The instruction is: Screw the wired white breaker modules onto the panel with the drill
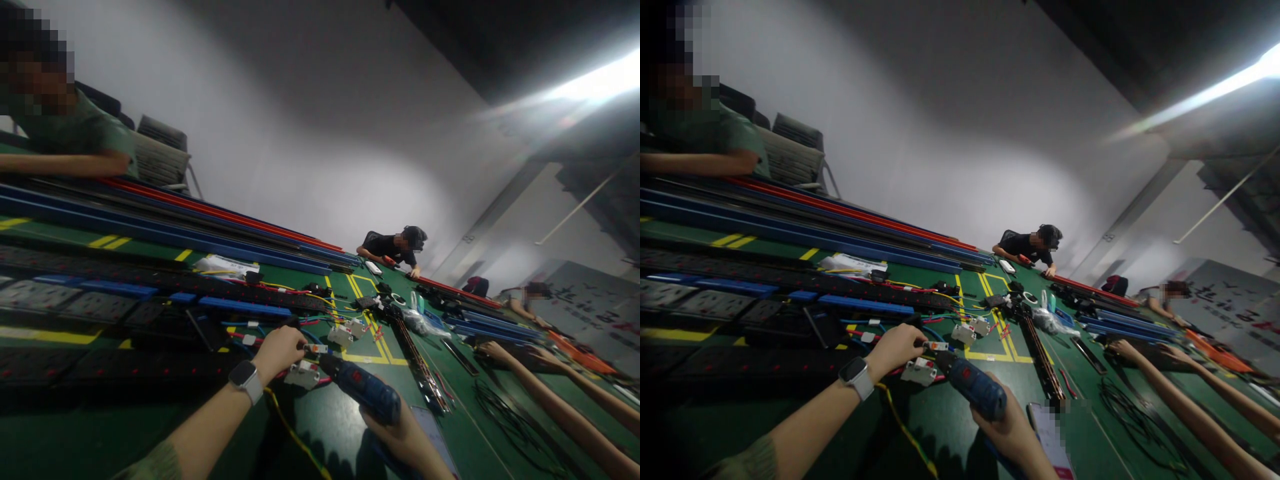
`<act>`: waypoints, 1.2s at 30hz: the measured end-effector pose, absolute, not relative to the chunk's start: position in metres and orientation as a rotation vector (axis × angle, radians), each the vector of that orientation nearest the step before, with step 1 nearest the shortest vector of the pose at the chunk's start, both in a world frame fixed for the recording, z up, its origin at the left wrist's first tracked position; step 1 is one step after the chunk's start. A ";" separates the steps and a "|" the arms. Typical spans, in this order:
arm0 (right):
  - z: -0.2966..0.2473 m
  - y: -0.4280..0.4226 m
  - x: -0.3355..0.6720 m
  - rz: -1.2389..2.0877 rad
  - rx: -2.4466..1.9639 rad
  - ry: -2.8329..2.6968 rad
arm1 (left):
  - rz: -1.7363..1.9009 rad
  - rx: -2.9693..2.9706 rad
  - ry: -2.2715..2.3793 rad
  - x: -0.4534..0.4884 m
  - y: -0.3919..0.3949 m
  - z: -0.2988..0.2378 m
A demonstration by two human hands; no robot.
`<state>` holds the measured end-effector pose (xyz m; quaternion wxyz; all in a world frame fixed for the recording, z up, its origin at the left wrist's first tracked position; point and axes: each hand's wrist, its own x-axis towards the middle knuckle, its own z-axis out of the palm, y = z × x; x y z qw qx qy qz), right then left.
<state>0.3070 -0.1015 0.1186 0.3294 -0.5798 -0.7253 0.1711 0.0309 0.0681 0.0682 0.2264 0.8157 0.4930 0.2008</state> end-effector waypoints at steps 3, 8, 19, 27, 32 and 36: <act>0.120 -0.102 0.306 0.444 -1.497 -1.913 | 0.565 2.261 1.348 0.031 0.069 0.066; 0.118 -0.101 0.308 0.443 -1.533 -1.907 | 0.578 2.273 1.328 0.031 0.070 0.064; 0.119 -0.101 0.307 0.467 -1.528 -1.910 | 0.584 2.271 1.332 0.031 0.070 0.064; 0.112 -0.102 0.311 0.476 -1.562 -1.858 | 0.599 2.278 1.330 0.031 0.070 0.063; 0.119 -0.103 0.303 0.414 -1.524 -1.835 | 0.607 2.285 1.324 0.031 0.070 0.063; 0.125 -0.104 0.299 0.432 -1.536 -1.854 | 0.604 2.278 1.323 0.030 0.069 0.063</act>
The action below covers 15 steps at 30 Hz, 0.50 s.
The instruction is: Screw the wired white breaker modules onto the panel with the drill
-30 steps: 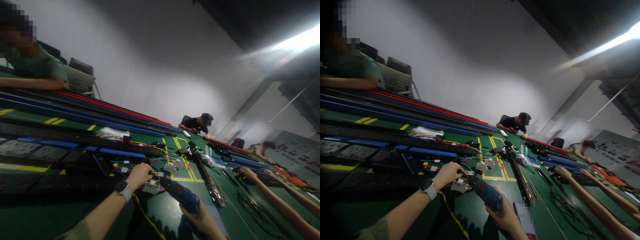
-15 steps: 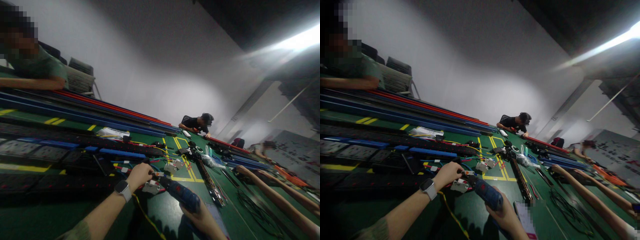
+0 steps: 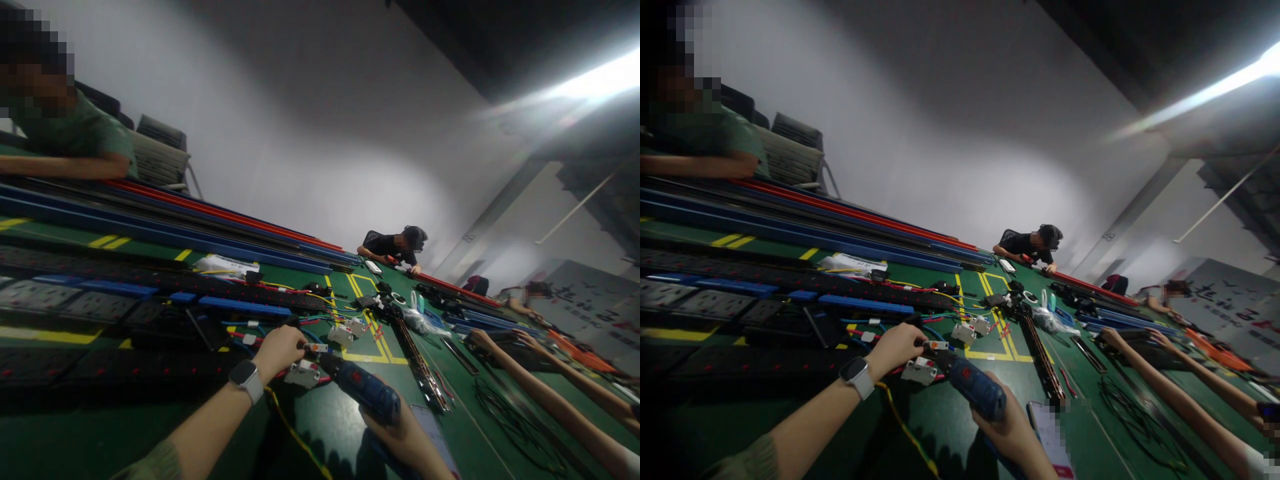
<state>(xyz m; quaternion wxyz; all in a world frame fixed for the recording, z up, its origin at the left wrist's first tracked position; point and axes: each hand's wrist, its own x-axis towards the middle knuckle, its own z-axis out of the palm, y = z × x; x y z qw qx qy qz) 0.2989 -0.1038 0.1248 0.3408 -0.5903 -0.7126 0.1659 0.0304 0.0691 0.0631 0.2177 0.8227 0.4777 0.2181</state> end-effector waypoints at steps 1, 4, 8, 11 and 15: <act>0.125 -0.104 0.299 0.443 -1.542 -1.864 | 0.603 2.276 1.325 0.030 0.069 0.063; 0.125 -0.103 0.301 0.448 -1.545 -1.873 | 0.603 2.271 1.333 0.030 0.069 0.064; 0.121 -0.102 0.305 0.397 -1.525 -1.863 | 0.607 2.271 1.328 0.031 0.069 0.064; 0.119 -0.101 0.309 0.400 -1.506 -1.910 | 0.627 2.276 1.336 0.031 0.069 0.063; 0.113 -0.101 0.312 0.396 -1.505 -1.902 | 0.600 2.279 1.325 0.031 0.069 0.064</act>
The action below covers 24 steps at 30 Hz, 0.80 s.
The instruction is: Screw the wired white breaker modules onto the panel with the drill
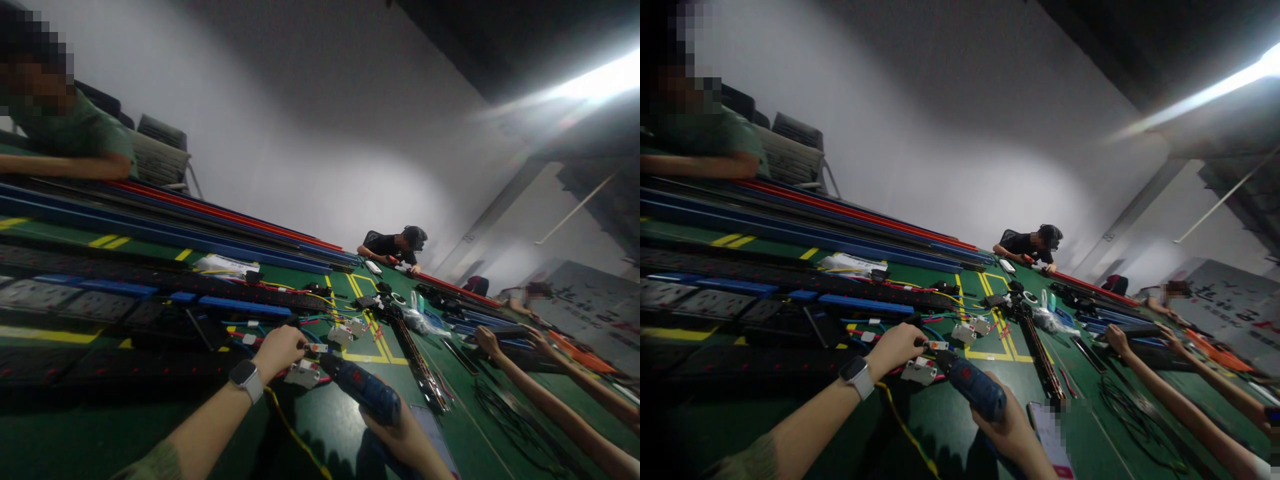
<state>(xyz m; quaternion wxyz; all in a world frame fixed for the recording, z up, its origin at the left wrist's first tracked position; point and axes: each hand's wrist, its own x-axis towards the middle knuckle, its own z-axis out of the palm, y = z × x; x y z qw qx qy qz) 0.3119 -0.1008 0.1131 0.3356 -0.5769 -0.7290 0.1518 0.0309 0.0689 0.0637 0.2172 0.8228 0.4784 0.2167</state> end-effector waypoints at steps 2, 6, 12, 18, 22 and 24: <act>0.110 -0.101 0.313 0.404 -1.501 -1.877 | 0.594 2.282 1.323 0.031 0.069 0.064; 0.109 -0.102 0.312 0.416 -1.487 -1.853 | 0.595 2.286 1.331 0.031 0.068 0.066; 0.113 -0.102 0.311 0.379 -1.505 -1.887 | 0.582 2.274 1.338 0.031 0.068 0.066; 0.116 -0.103 0.308 0.407 -1.507 -1.873 | 0.584 2.264 1.357 0.031 0.068 0.067; 0.121 -0.103 0.304 0.417 -1.534 -1.850 | 0.556 2.242 1.349 0.030 0.067 0.069; 0.122 -0.104 0.302 0.442 -1.550 -1.839 | 0.551 2.231 1.348 0.030 0.067 0.070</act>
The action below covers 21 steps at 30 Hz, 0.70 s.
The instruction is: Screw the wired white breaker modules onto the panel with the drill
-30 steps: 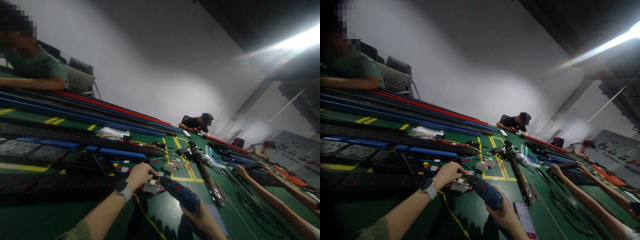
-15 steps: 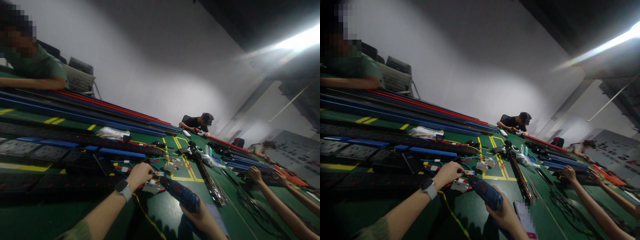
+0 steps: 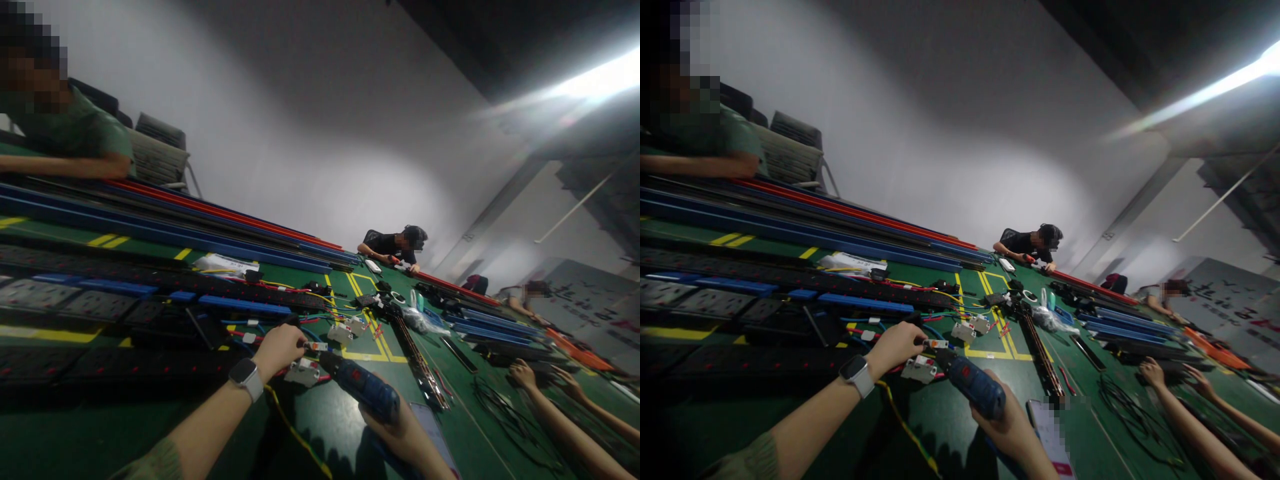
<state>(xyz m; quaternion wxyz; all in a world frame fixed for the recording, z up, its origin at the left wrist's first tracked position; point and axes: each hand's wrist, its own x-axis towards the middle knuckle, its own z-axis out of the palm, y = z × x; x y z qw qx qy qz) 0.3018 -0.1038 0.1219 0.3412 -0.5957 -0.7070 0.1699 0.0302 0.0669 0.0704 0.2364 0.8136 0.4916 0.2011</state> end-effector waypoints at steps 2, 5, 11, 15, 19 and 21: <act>0.123 -0.104 0.300 0.463 -1.548 -1.835 | 0.553 2.233 1.343 0.030 0.067 0.071; 0.123 -0.104 0.300 0.479 -1.522 -1.839 | 0.558 2.245 1.338 0.031 0.067 0.070; 0.123 -0.103 0.302 0.443 -1.500 -1.865 | 0.560 2.246 1.333 0.031 0.069 0.068; 0.122 -0.103 0.303 0.488 -1.525 -1.849 | 0.571 2.249 1.326 0.031 0.069 0.066; 0.121 -0.103 0.303 0.503 -1.552 -1.846 | 0.579 2.254 1.324 0.031 0.068 0.066; 0.122 -0.103 0.302 0.486 -1.539 -1.849 | 0.572 2.247 1.335 0.031 0.068 0.068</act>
